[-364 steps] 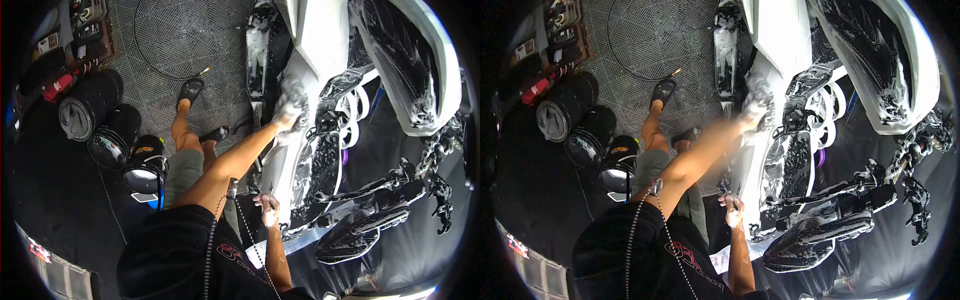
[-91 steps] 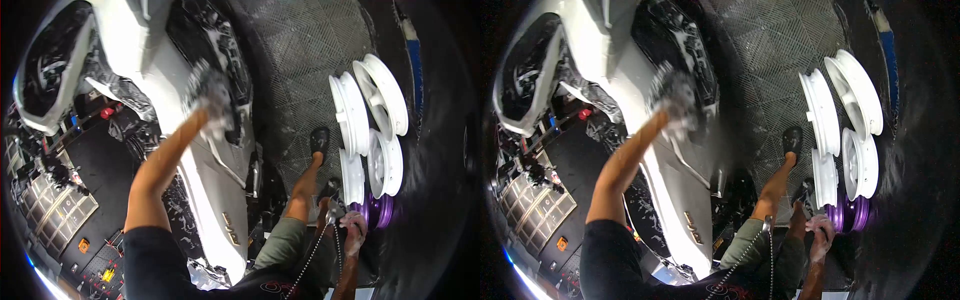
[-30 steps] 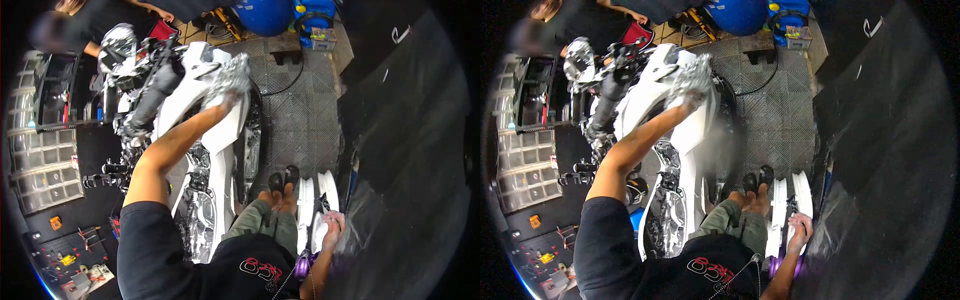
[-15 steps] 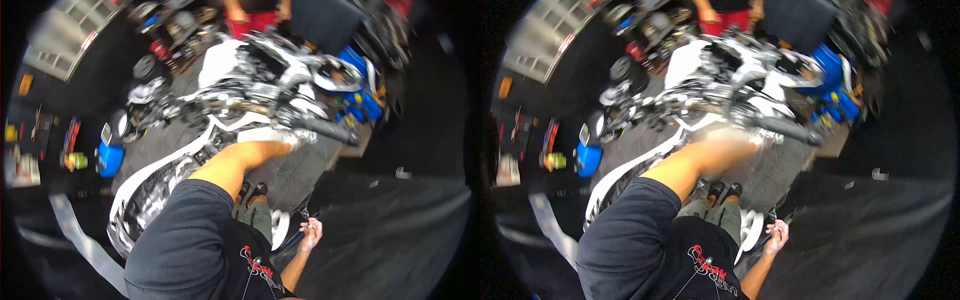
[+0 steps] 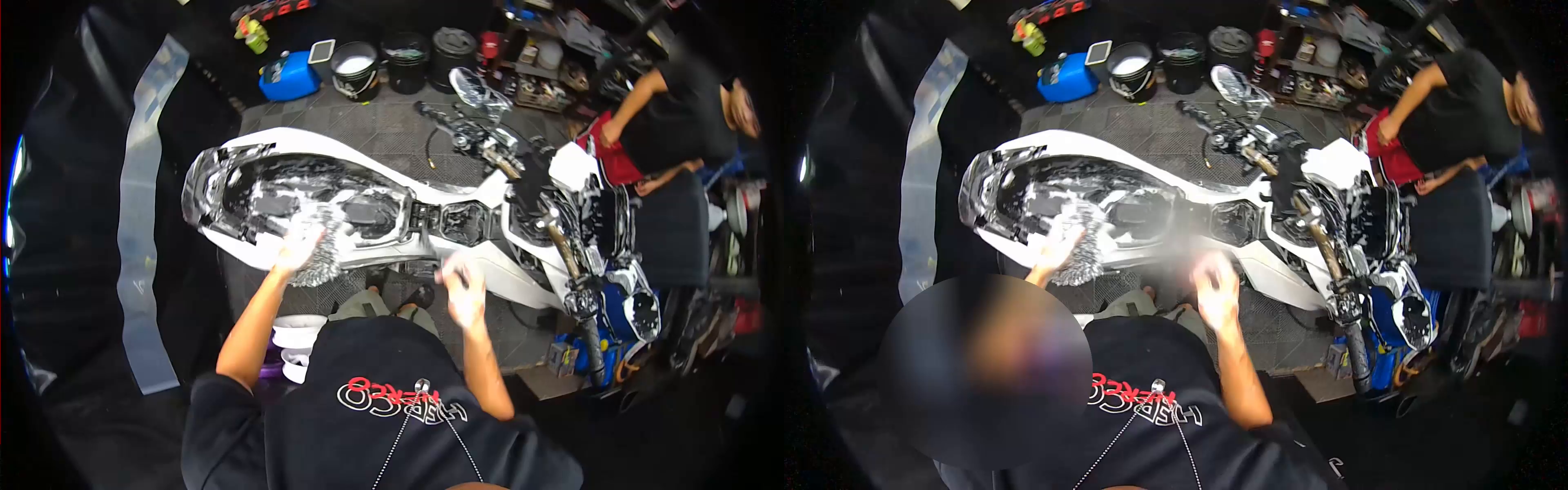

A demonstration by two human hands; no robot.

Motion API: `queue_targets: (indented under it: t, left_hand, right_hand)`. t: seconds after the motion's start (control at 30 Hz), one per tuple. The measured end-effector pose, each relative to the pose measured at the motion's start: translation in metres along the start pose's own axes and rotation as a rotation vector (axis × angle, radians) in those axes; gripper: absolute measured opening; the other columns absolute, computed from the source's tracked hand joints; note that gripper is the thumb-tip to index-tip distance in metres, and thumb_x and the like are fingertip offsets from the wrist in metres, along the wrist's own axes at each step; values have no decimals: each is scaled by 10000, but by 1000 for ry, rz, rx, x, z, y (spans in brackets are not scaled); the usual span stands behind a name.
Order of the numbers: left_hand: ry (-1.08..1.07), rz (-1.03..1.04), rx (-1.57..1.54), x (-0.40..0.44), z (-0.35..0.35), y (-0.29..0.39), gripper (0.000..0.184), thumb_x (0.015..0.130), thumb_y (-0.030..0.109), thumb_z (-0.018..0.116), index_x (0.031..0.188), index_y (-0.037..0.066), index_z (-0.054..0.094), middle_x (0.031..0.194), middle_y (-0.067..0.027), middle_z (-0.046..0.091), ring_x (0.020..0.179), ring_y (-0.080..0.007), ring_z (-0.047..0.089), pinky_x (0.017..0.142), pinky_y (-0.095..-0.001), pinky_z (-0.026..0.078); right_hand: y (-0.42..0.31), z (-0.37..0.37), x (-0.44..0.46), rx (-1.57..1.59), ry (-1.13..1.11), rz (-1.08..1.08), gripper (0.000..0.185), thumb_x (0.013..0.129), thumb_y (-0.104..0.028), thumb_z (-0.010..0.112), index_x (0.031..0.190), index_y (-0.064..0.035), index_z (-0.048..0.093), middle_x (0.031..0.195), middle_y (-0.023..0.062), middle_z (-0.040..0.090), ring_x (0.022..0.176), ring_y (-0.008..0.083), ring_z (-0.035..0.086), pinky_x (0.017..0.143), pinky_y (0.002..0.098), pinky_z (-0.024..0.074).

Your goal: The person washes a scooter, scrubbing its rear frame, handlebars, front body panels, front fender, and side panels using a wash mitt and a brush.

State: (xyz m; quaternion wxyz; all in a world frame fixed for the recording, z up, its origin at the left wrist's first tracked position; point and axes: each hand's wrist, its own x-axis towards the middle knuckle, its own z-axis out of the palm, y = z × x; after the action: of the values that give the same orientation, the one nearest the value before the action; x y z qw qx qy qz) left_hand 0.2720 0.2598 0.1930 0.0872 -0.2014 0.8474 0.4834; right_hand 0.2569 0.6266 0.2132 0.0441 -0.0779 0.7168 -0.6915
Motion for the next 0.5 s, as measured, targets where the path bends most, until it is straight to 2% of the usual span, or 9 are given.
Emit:
queue_targets:
  t: [0.1, 0.13, 0.23, 0.27, 0.3, 0.33, 0.37, 0.43, 0.5]
  left_hand:
    - [369, 36, -239, -45, -28, -68, 682, 918, 311, 678, 1431, -32, 387, 1328, -230, 544, 1229, -296, 527, 1064, -394, 399]
    - [490, -78, -151, -58, -29, -100, 801, 913, 309, 690, 1483, -74, 279, 1387, -230, 493, 1273, -307, 479, 1100, -380, 362]
    - [627, -182, -855, -94, -24, -95, 872, 920, 292, 688, 1514, -90, 177, 1499, -252, 380, 1379, -295, 370, 1153, -368, 276]
    - [671, -213, -782, -100, -22, -98, 876, 920, 287, 689, 1516, -88, 168, 1507, -249, 367, 1380, -293, 366, 1153, -367, 275]
    - [718, -240, -710, -100, -23, -99, 881, 920, 282, 690, 1519, -87, 160, 1514, -246, 353, 1381, -292, 362, 1152, -366, 274]
    - [706, -328, -630, -97, -27, -95, 864, 925, 266, 683, 1520, -85, 163, 1525, -241, 334, 1385, -286, 357, 1145, -354, 282]
    - [676, -382, -591, -90, -27, -104, 848, 927, 250, 677, 1524, -77, 171, 1528, -232, 328, 1383, -273, 357, 1139, -347, 292]
    - [565, -180, -830, -69, -31, -96, 863, 934, 228, 670, 1535, -72, 128, 1529, -222, 319, 1359, -266, 386, 1132, -351, 306]
    - [582, -230, -972, -36, -28, -85, 910, 937, 206, 669, 1547, -55, 46, 1525, -207, 316, 1321, -254, 428, 1122, -356, 323]
  right_hand:
    - [-41, 50, 113, 74, -86, -338, 61, 944, -80, 607, 915, -43, 569, 820, 32, 565, 725, 124, 590, 692, 273, 496]
    - [-63, 73, 151, 2, -46, -302, 61, 951, -91, 612, 925, -46, 580, 805, 21, 581, 718, 106, 575, 681, 260, 484]
    - [-53, 145, 302, -152, 96, -421, 123, 903, -118, 668, 952, -26, 603, 796, 48, 605, 771, 144, 578, 716, 300, 486]
    - [-55, 175, 347, -274, 240, -420, 423, 859, -286, 737, 1160, -33, 579, 894, 105, 673, 894, 243, 643, 837, 367, 507]
    - [-68, 194, 381, -399, 150, -131, 825, 796, -458, 766, 1406, -40, 401, 1079, 158, 702, 1079, 333, 641, 971, 418, 475]
    - [-64, 210, 411, -474, 135, -49, 1022, 764, -524, 762, 1488, -27, 239, 1185, 186, 679, 1182, 356, 602, 1031, 420, 442]
    - [-62, 223, 425, -697, 206, 41, 1022, 784, -488, 755, 1501, -16, 201, 1221, 185, 669, 1227, 337, 581, 1057, 407, 426]
    - [-41, 222, 432, -598, 59, -23, 940, 808, -438, 749, 1487, -25, 246, 1175, 162, 689, 1182, 326, 607, 1028, 407, 448]
    - [-14, 218, 382, -378, -69, -115, 751, 872, -350, 703, 1448, -43, 331, 964, 110, 699, 945, 241, 661, 908, 390, 509]
